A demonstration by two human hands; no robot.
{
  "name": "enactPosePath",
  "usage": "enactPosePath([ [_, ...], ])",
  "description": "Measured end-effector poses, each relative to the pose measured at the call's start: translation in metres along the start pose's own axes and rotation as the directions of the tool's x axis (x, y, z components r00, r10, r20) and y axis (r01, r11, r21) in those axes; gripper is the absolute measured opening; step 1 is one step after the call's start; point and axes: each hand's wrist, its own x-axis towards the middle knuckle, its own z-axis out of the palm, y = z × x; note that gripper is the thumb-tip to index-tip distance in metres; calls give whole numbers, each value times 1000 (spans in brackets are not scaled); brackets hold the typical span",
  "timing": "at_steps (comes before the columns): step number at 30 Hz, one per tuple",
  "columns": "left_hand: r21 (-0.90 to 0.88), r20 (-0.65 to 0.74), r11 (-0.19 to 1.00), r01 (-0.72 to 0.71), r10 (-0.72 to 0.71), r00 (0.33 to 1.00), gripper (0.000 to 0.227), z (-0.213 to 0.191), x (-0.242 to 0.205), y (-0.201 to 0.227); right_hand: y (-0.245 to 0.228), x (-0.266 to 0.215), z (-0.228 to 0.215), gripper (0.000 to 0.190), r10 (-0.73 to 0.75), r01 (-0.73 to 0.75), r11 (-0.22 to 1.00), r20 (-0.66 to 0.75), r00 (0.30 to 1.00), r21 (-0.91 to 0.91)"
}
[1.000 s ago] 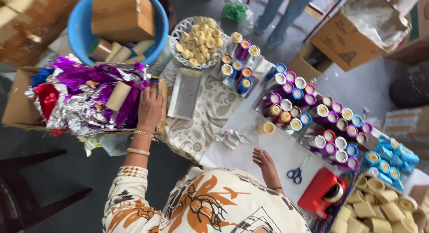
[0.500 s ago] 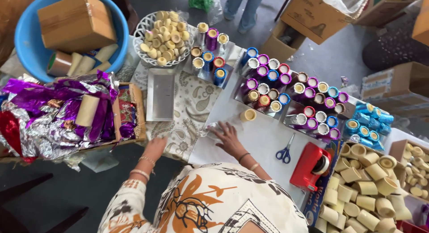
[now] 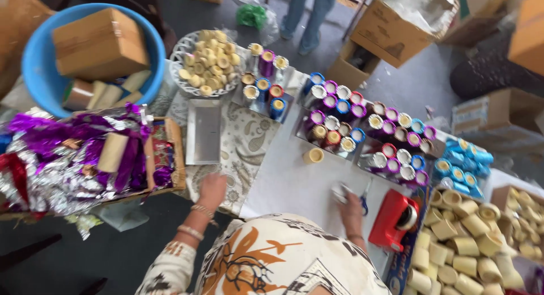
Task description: The person wraps small beige cylinders in blue metallic foil. They pick up a cylinder, place it on a sheet of foil, roll it up, and use scissors to trim the excess material before placing the wrapped item on a tray.
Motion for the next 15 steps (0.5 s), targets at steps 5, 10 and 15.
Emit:
enactPosePath([
  [5, -222, -253, 966, -132, 74, 965, 15, -64, 52, 31, 50, -26, -20, 45, 182, -205, 860, -95, 979, -468],
  [10, -123, -383, 974, -190, 130, 914, 21, -126, 71, 25, 33, -33, -7, 45, 127, -227, 820, -219, 967, -525],
  [15, -188, -449, 975, -117, 20, 893, 14, -150, 61, -9, 46, -104, -17, 42, 57, -112, 844, -120, 991, -524],
])
